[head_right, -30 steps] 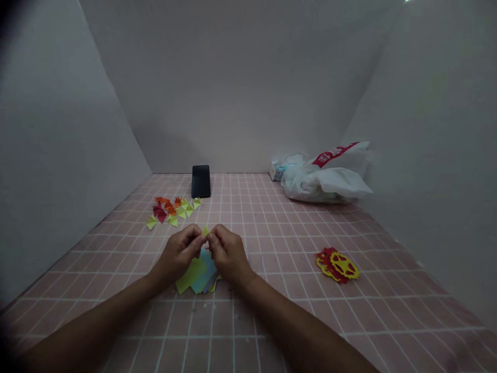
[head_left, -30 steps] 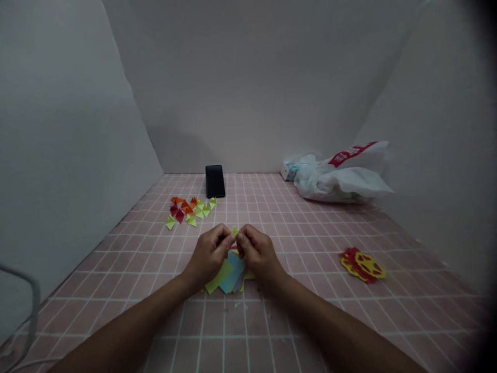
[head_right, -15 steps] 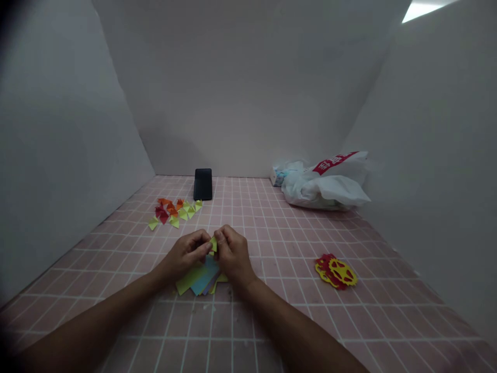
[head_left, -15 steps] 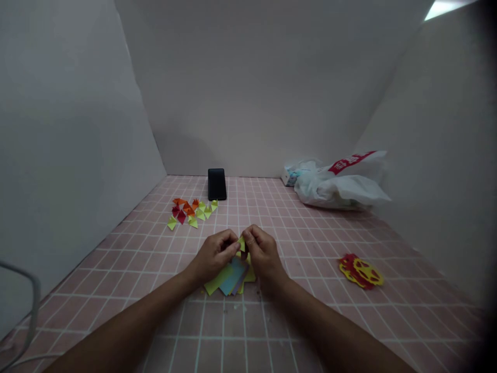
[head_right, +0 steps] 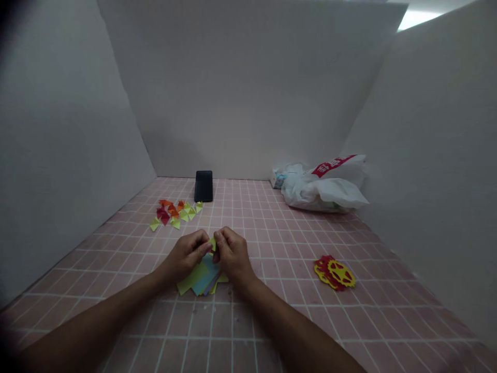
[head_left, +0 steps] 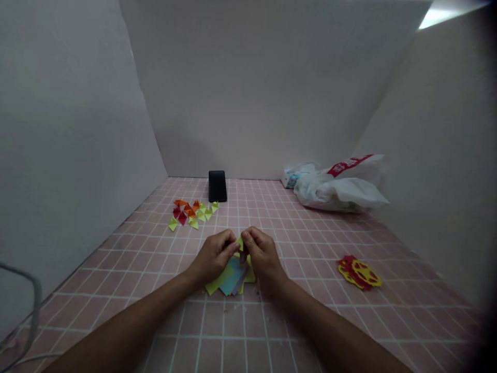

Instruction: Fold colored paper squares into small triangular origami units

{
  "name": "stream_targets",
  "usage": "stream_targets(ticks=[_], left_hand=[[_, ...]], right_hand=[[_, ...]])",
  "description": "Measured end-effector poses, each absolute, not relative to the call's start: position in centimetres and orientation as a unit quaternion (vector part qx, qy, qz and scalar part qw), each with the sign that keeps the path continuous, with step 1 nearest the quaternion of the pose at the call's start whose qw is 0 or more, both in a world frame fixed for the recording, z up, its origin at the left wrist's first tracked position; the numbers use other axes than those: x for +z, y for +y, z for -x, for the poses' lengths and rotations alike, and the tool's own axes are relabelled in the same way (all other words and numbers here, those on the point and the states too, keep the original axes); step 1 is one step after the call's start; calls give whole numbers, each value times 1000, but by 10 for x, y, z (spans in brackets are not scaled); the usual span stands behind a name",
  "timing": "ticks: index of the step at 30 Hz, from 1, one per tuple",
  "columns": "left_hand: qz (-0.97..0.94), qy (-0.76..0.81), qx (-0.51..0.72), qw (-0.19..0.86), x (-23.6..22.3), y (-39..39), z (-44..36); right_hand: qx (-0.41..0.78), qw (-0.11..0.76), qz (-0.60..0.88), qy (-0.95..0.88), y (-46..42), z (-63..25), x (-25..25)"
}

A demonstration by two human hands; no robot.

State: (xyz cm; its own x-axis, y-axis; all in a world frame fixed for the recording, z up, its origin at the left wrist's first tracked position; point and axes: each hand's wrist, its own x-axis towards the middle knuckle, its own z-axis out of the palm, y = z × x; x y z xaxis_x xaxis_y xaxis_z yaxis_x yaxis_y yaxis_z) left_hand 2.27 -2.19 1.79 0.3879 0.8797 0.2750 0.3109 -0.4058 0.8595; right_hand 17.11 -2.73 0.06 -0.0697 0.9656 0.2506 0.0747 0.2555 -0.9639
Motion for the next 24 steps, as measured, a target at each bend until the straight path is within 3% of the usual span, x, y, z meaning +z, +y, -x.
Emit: stream_targets(ticks=[3,7,10,24], left_hand=[[-720,418,420,360,11,-18,-22],[-615,463,521,369,-5,0,-13],[-554,488,553,385,-17,16,-4],[-523,506,547,413,-35,41,-1]], right_hand=[[434,553,423,-571,-21,-175,5],[344,596,509,-516,5,-195,-3],[374,573,568,-457,29,-209,-16],[541,296,649,-447,62,-209,24]])
